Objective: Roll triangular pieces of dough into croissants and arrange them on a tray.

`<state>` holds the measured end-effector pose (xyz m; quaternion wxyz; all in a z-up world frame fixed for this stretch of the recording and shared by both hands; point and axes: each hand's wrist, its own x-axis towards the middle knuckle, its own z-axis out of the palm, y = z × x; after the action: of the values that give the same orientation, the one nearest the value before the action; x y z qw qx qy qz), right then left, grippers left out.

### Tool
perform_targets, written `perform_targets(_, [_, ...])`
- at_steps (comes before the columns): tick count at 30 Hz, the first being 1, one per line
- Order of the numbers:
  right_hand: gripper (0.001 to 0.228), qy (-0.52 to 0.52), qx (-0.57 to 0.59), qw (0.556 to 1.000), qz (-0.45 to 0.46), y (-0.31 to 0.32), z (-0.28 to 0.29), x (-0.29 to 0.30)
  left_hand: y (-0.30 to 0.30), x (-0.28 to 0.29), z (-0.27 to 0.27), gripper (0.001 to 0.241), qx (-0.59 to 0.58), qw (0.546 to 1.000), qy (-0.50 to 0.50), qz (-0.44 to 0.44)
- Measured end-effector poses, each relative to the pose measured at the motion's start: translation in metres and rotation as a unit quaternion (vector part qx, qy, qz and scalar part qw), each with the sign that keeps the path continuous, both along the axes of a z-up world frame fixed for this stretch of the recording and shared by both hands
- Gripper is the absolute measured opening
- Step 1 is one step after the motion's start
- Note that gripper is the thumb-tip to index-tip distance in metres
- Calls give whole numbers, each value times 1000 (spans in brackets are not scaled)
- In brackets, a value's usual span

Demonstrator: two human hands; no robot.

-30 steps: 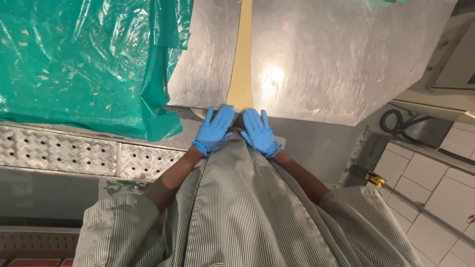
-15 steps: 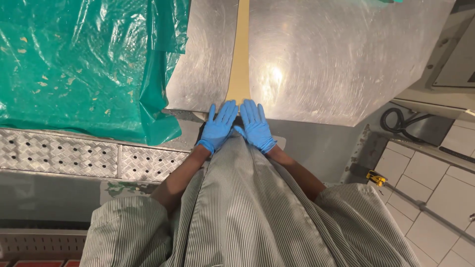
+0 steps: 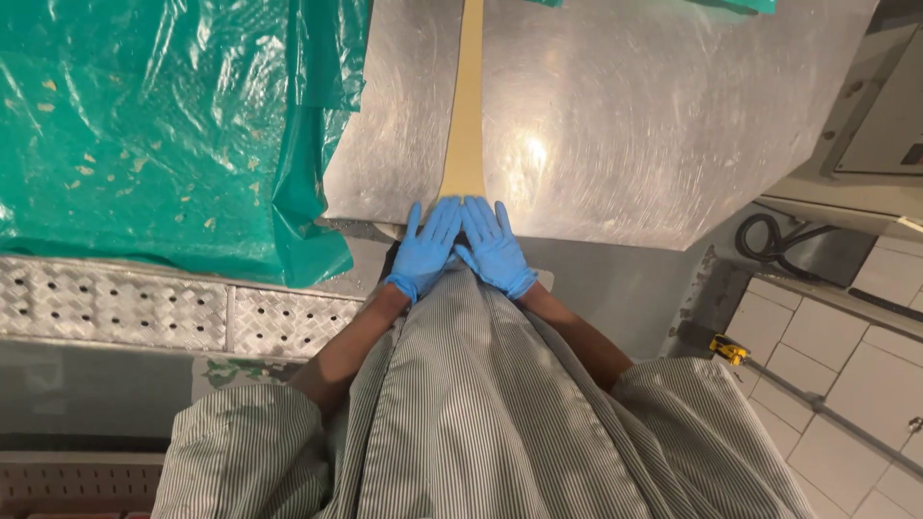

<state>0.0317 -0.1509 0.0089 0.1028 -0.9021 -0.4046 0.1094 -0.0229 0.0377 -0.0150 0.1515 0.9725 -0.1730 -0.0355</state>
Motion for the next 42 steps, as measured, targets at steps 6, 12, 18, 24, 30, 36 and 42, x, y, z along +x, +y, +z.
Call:
perform_targets(6, [81, 40, 53, 997, -43, 11, 20, 11, -4, 11, 13, 87, 66, 997, 6, 34])
perform_targets(12, [78, 22, 62, 998, 11, -6, 9, 7, 5, 5, 17, 91, 2, 1000, 7, -2])
perform_targets(18, [67, -9, 90, 996, -3, 0, 15, 25, 8, 25, 31, 97, -33, 998, 61, 5])
perform_targets(24, [40, -56, 211, 976, -4, -3, 20, 48, 8, 27, 6, 75, 31, 998, -58, 16])
perform_targets(30, [35, -73, 212, 973, 46, 1, 38, 70, 26, 56, 34, 55, -59, 997, -40, -19])
perform_targets(36, [31, -16, 225, 973, 50, 3, 51, 79, 35, 67, 33, 32, -100, 989, -103, -35])
perform_targets(42, [33, -35, 216, 974, 47, 3, 52, 83, 36, 74, 42, 31, -100, 988, -107, -42])
